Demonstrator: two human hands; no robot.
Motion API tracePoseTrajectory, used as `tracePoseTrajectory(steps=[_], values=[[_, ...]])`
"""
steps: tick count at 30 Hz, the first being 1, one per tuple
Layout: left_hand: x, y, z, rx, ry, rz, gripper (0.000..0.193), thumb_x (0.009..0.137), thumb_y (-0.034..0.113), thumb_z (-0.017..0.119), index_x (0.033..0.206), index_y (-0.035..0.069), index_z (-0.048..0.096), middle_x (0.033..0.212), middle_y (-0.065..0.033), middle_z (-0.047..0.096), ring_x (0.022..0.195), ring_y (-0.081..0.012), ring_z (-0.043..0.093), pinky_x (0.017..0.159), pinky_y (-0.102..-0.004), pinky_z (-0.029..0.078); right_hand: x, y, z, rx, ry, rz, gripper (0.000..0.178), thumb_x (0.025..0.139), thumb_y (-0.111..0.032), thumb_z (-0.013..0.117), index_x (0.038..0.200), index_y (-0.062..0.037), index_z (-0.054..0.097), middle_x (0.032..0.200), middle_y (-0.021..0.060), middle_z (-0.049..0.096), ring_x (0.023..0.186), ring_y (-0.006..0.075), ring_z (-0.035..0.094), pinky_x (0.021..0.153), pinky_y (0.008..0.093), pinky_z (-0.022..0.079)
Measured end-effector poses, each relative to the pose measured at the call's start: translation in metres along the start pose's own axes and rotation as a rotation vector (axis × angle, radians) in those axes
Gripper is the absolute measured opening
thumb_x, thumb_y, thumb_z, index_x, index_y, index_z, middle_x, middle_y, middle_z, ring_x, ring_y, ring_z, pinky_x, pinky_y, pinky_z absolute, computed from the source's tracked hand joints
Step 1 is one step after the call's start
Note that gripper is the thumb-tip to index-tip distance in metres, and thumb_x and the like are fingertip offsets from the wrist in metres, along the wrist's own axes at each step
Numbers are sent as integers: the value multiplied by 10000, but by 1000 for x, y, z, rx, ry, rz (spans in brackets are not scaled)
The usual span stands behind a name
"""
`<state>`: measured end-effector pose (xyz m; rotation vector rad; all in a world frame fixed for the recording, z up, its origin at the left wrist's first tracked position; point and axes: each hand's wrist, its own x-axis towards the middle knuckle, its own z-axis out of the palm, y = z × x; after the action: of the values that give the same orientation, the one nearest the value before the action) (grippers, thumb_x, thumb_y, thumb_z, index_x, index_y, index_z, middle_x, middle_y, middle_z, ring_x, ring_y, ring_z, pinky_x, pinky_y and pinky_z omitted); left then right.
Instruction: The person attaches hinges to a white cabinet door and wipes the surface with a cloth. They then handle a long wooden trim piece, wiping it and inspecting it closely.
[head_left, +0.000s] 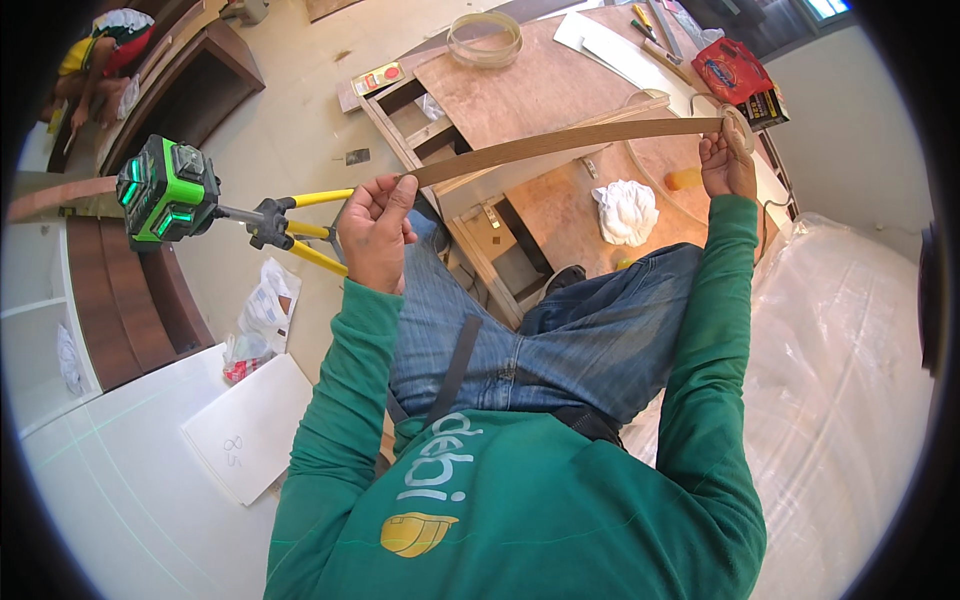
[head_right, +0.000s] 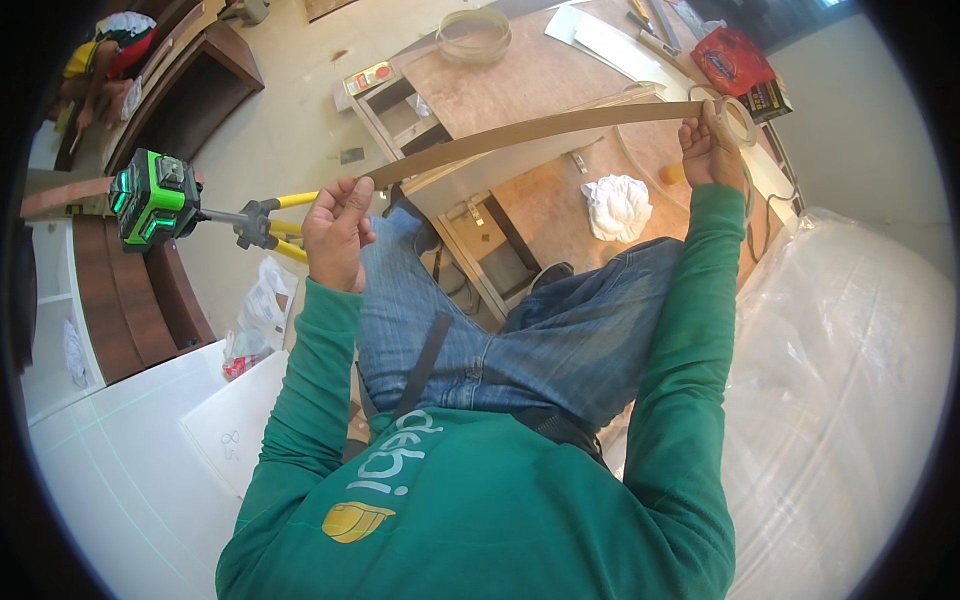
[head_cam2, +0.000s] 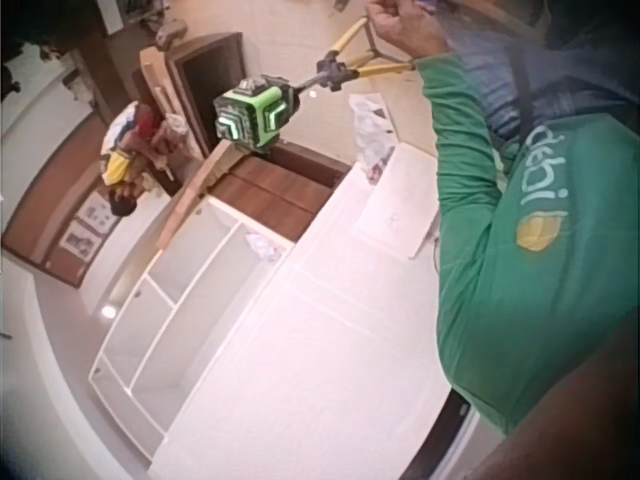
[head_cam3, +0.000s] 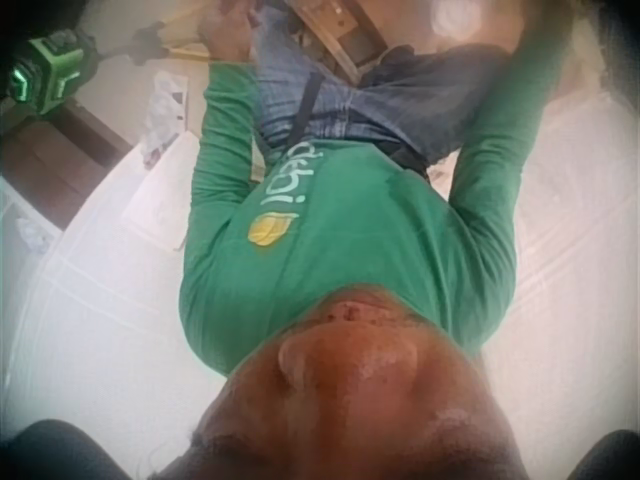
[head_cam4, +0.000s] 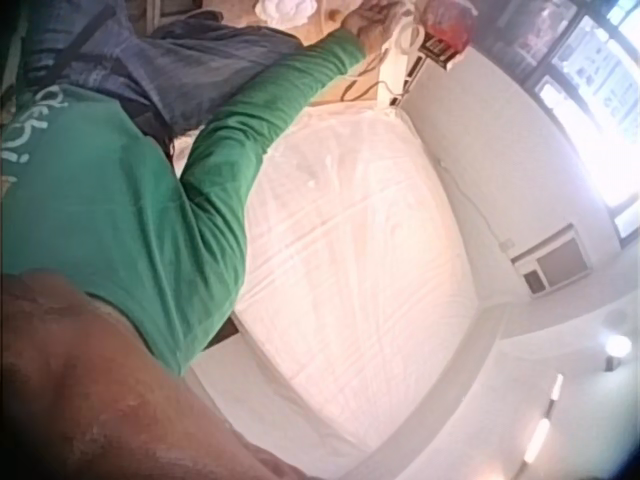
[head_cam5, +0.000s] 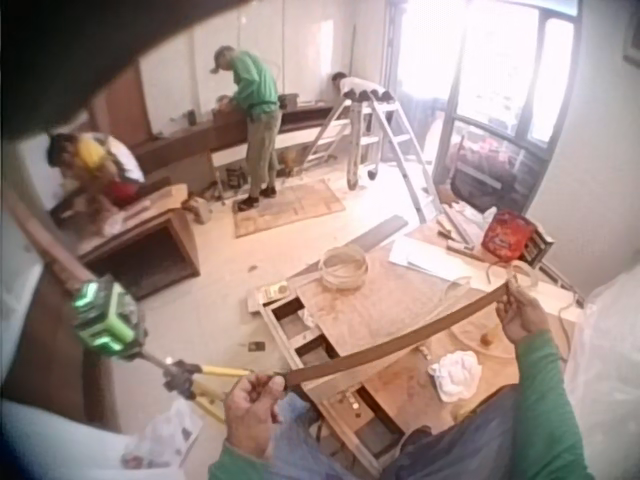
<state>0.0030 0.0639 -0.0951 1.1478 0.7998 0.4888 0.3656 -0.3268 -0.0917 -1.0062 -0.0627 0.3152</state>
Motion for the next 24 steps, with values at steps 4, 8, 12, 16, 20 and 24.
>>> tracePoseTrajectory(steps=[4, 8, 12, 16, 20, 24], values=[[4, -9, -4, -37, 7, 6, 334, 941, 248, 861, 1117, 34, 675, 854, 30, 657, 597, -29, 509, 515, -195, 441, -3, 1, -1, -53, 27, -12, 227, 1031, -155, 723, 1236, -64, 687, 1032, 25, 729, 898, 146, 716, 816, 291, 620], [0, -15, -5, -20, 17, -29, 328, 940, 265, 861, 1106, 51, 676, 859, 38, 649, 609, -32, 517, 521, -193, 447, -2, 3, -6, -85, 41, -15, 223, 1044, -170, 715, 1236, -64, 682, 1043, 19, 732, 901, 134, 721, 814, 275, 620], [-8, -7, -1, 57, 60, -80, 308, 958, 328, 837, 1109, 118, 670, 862, 71, 610, 681, -35, 529, 581, -205, 461, -5, 6, -3, -99, 110, -17, 223, 1048, -167, 710, 1241, -63, 672, 1086, 21, 730, 910, 138, 722, 822, 286, 621], [-3, -8, -3, 77, 56, -75, 298, 949, 327, 843, 1085, 120, 678, 852, 68, 620, 679, -41, 544, 579, -215, 479, 0, 4, -7, -310, 68, -52, 233, 1034, -176, 736, 1228, -57, 681, 1093, 31, 738, 912, 139, 720, 821, 287, 618], [6, -12, -9, 72, 53, -49, 292, 939, 296, 857, 1060, 91, 687, 820, 54, 636, 646, -42, 559, 548, -203, 484, -5, 9, 19, -421, 113, -138, 286, 997, -190, 792, 1219, -40, 693, 1079, 54, 742, 893, 144, 719, 811, 290, 615], [12, -11, -5, 71, 40, -21, 278, 949, 279, 849, 1065, 88, 682, 829, 53, 639, 664, -41, 563, 547, -197, 483, -8, 11, 30, -446, 148, -206, 310, 986, -198, 807, 1219, -22, 706, 1044, 62, 743, 857, 145, 719, 782, 287, 622]])
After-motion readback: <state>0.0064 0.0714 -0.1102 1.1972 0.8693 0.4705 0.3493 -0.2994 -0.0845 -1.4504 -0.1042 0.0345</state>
